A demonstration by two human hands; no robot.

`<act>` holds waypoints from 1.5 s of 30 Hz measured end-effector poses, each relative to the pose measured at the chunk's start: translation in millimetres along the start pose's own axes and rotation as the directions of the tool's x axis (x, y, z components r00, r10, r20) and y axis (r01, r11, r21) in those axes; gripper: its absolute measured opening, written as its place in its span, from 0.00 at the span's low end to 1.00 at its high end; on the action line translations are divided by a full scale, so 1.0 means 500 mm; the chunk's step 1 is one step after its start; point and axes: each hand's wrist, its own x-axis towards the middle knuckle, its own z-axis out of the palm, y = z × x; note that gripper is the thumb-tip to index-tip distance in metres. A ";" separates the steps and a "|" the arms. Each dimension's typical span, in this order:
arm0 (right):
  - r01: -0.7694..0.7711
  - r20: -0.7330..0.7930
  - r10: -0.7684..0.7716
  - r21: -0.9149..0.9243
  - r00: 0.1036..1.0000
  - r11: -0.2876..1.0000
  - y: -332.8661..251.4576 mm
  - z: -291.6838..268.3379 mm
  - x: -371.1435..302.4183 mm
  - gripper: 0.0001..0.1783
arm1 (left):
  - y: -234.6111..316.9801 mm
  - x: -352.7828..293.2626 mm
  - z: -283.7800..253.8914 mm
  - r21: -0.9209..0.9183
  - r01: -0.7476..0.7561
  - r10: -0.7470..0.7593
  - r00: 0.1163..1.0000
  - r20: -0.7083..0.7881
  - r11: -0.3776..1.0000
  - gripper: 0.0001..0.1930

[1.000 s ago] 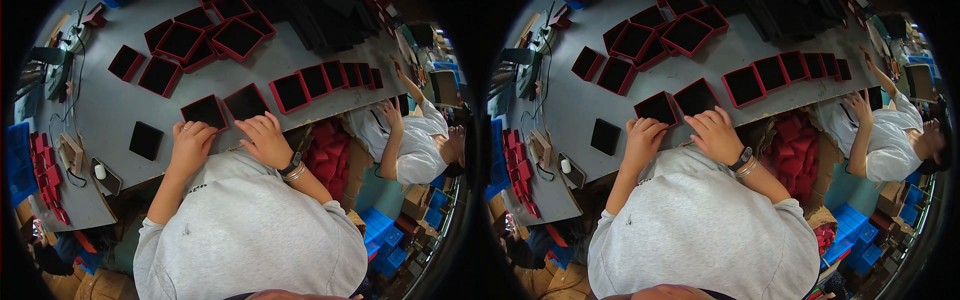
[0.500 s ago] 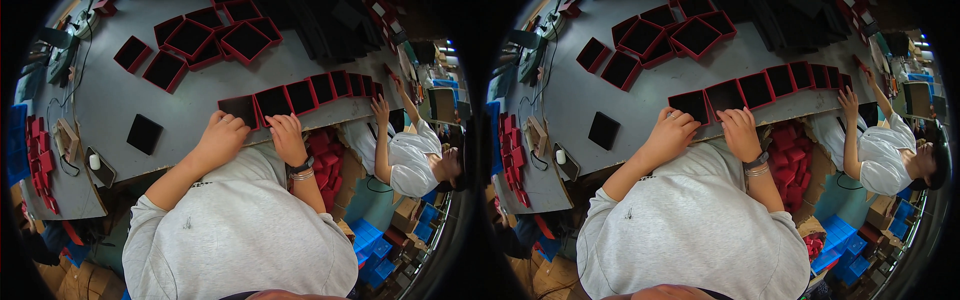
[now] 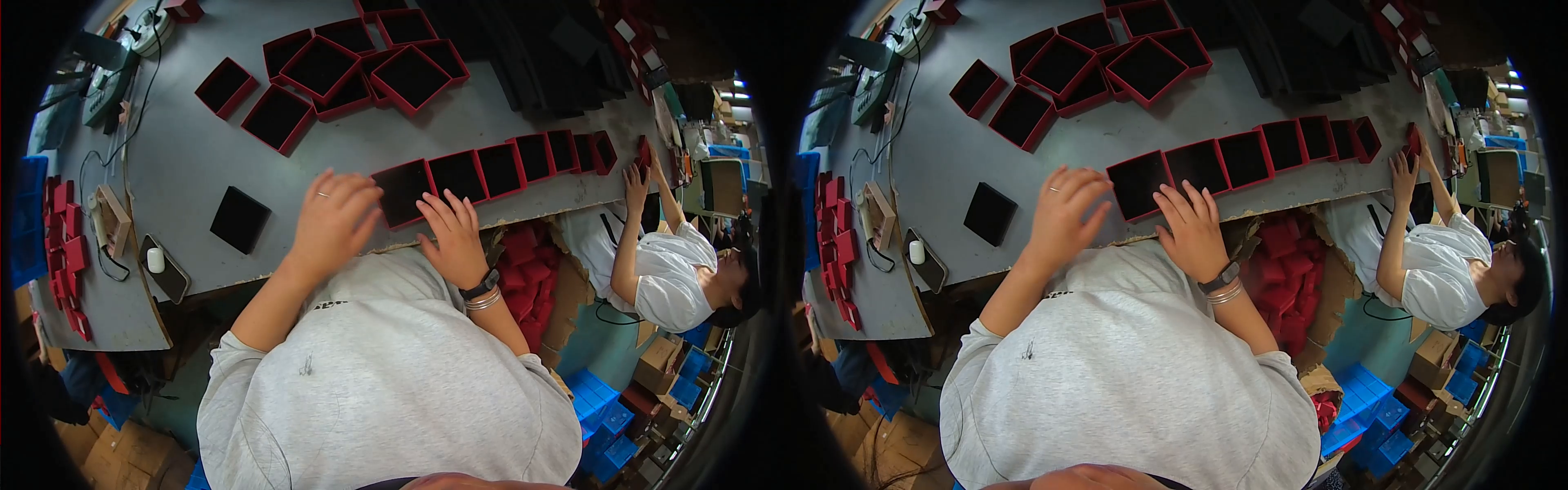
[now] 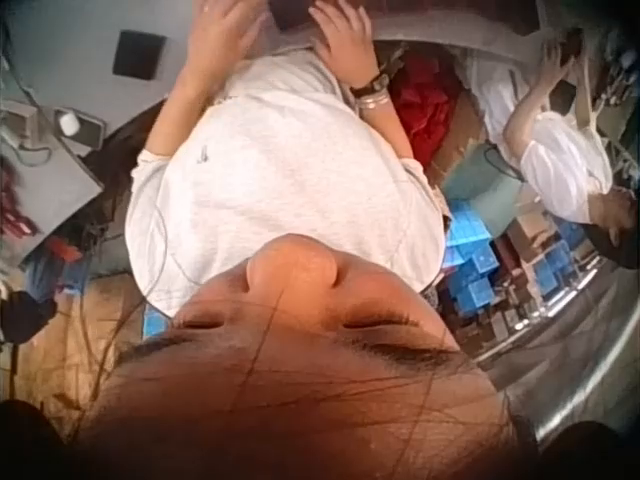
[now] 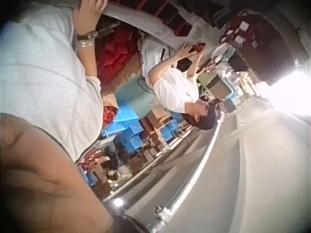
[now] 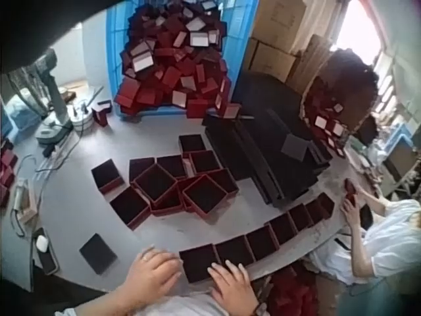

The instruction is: Inserting foam padding into small red and black gift boxes at a factory workbench.

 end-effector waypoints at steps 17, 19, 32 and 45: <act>-0.219 -0.143 0.207 -0.076 0.968 0.973 0.129 -0.024 -0.039 0.31 | -0.125 -0.043 -0.053 0.144 0.315 -0.296 0.944 -0.144 0.938 0.04; -0.191 -0.200 0.181 -0.031 0.963 0.981 0.120 -0.028 -0.028 0.30 | -0.089 -0.051 -0.039 0.093 0.259 -0.254 0.965 -0.065 0.961 0.05; 0.020 -0.057 -0.017 0.058 0.998 0.998 0.026 -0.004 0.010 0.24 | 0.020 -0.003 0.067 -0.152 -0.070 0.110 0.954 0.277 0.986 0.23; -0.058 -0.310 0.096 0.129 0.946 0.990 0.110 -0.050 0.031 0.22 | -0.150 0.136 0.033 0.219 0.222 -0.143 0.934 -0.328 0.950 0.27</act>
